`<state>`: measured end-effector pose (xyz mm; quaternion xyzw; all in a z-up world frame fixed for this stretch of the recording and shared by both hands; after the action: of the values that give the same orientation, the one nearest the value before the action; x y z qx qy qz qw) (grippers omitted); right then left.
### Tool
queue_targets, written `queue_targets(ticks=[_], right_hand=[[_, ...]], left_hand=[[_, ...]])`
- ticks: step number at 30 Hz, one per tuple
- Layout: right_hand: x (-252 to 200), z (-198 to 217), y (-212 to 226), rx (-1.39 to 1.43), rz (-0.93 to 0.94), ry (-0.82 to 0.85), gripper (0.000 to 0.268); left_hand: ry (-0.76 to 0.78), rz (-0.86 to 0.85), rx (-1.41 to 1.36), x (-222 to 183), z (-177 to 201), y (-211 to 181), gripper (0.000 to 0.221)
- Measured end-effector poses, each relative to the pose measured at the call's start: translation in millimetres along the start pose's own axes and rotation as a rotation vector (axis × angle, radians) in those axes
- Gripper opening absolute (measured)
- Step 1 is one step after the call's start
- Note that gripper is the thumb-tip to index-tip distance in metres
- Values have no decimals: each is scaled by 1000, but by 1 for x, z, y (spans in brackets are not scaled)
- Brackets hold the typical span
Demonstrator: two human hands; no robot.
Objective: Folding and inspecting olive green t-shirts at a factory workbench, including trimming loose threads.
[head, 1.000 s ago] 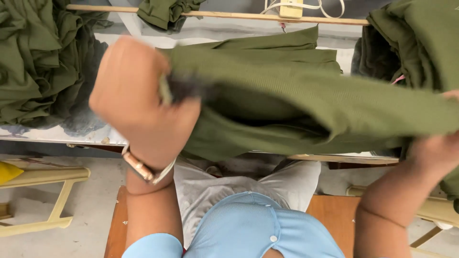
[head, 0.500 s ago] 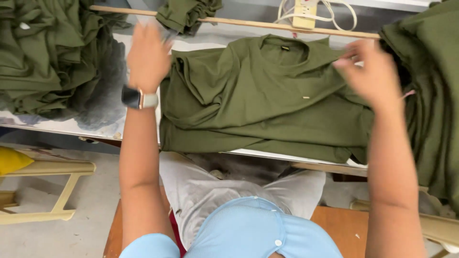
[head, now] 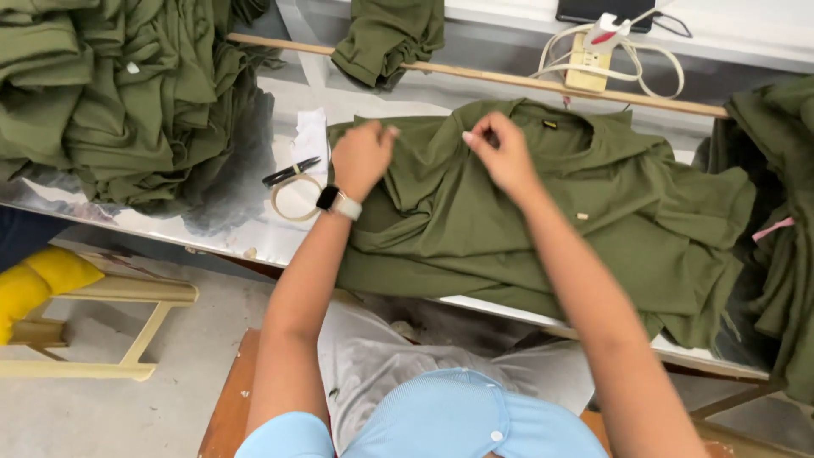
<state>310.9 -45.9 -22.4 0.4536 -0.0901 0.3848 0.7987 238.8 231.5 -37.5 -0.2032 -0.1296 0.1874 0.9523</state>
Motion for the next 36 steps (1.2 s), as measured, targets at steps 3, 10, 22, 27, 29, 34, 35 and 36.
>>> queue_targets(ticks=[3,10,22,27,29,34,35,36], right_hand=[[-14,-7,20,-43,15,-61,41],[-5,-27,63,-467,61,155,94],[-6,-51,0,-377,-19,243,119],[-23,116,-75,196,-196,-550,28],[-48,193,-14,378,-99,-760,22],[-118,175,126,62,2,12,29],[-136,139,156,-45,46,386,43],[-146,121,153,-49,39,386,43]], left_hand=[[-400,-449,92,67,-13,10,17],[-142,283,-1199,55,-12,64,35],[-339,-218,-931,39,68,-25,51],[91,-920,-357,-148,127,-245,12],[278,-958,-593,-167,142,-256,41],[499,-589,-815,-105,43,-236,34],[627,-540,-773,-101,-2,-237,35],[632,-543,-778,-98,-35,-243,35]])
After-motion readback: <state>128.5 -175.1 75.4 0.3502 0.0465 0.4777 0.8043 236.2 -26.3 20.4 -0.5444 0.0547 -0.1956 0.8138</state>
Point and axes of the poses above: each hand's wrist, its own x-axis towards the middle knuckle, its own z-axis out of the back of the hand, y = z × x, the point moved 10 cm from there along x, towards the middle knuckle, and after that the axes turned 7 degrees about z, right-handed, at the moved point
